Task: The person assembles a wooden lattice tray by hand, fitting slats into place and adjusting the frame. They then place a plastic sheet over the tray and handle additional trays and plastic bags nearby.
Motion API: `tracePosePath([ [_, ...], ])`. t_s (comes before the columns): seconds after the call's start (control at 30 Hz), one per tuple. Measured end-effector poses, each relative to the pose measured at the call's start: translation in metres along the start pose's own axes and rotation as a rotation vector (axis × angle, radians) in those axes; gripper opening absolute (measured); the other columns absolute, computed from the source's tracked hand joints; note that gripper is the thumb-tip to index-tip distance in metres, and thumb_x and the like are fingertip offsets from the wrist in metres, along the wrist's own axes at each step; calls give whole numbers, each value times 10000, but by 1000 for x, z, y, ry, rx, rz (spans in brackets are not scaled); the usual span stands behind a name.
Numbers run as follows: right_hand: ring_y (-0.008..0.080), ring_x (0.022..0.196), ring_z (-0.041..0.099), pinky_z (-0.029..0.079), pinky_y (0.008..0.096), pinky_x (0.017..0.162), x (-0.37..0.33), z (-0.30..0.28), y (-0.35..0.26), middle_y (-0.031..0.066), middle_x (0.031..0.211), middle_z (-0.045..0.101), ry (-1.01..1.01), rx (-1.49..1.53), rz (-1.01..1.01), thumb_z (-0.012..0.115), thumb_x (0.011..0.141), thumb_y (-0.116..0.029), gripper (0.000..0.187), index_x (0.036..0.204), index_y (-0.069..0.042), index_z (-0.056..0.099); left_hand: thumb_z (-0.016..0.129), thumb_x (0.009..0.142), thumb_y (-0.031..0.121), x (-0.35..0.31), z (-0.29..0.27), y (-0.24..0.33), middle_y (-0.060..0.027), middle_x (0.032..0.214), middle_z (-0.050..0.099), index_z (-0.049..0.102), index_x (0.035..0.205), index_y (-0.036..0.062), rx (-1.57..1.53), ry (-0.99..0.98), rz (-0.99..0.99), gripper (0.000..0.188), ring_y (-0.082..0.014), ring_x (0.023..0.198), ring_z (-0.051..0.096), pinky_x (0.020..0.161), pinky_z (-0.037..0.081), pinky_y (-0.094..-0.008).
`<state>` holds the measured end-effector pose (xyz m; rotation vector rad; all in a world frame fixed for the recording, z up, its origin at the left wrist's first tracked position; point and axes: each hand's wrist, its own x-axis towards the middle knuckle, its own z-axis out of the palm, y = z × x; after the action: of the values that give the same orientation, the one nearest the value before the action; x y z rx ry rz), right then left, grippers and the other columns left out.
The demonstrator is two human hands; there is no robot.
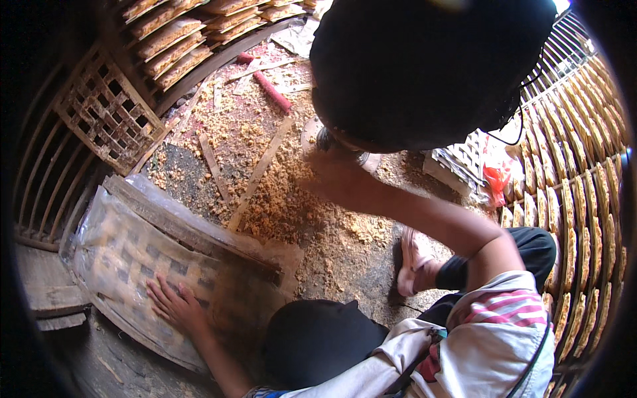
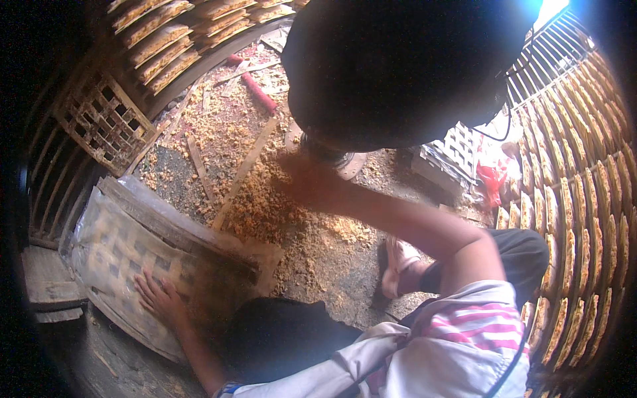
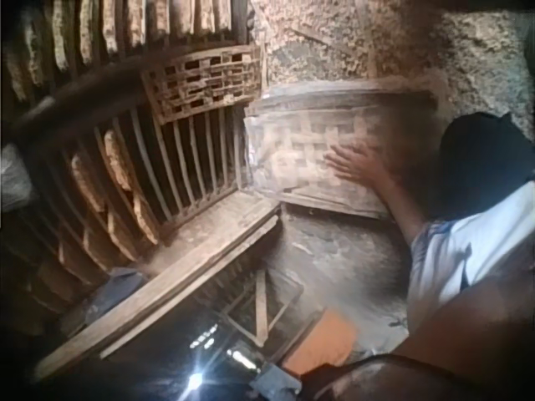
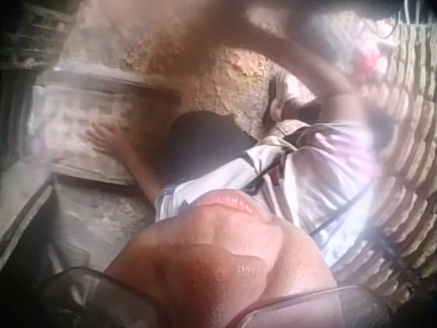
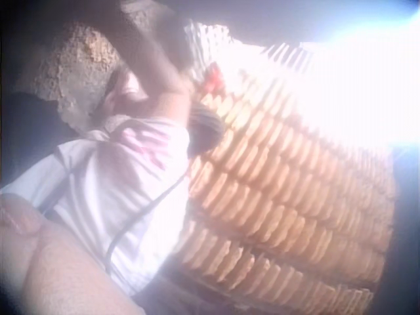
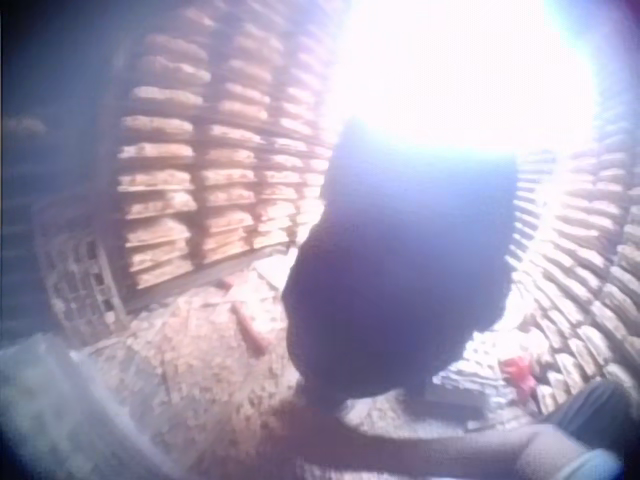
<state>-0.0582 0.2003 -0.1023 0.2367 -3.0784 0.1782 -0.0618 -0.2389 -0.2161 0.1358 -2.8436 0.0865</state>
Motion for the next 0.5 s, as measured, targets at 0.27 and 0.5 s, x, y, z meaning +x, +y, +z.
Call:
tracePosePath([
  [0.27, 251, 1435, 223, 144, 488, 1176, -55, -122, 109, 92, 1550, 250, 82, -991, -291, 567, 809, -201, 514, 1322, -205, 524, 419, 964, 393, -1, 10, -1, -116, 1527, 293, 377, 1442, 159, -80, 15, 11, 534, -301, 1410, 265, 1105, 225, -555],
  [0.5, 259, 1459, 141, 45, 480, 1192, -53, -135, 110, 92, 1564, 211, -22, -919, -291, 561, 819, -248, 469, 1273, -133, 585, 513, 932, 202, 7, -22, -13, -172, 1429, 420, 457, 1355, 35, -694, -53, -45, 458, -306, 1359, 343, 1128, 224, -445],
])
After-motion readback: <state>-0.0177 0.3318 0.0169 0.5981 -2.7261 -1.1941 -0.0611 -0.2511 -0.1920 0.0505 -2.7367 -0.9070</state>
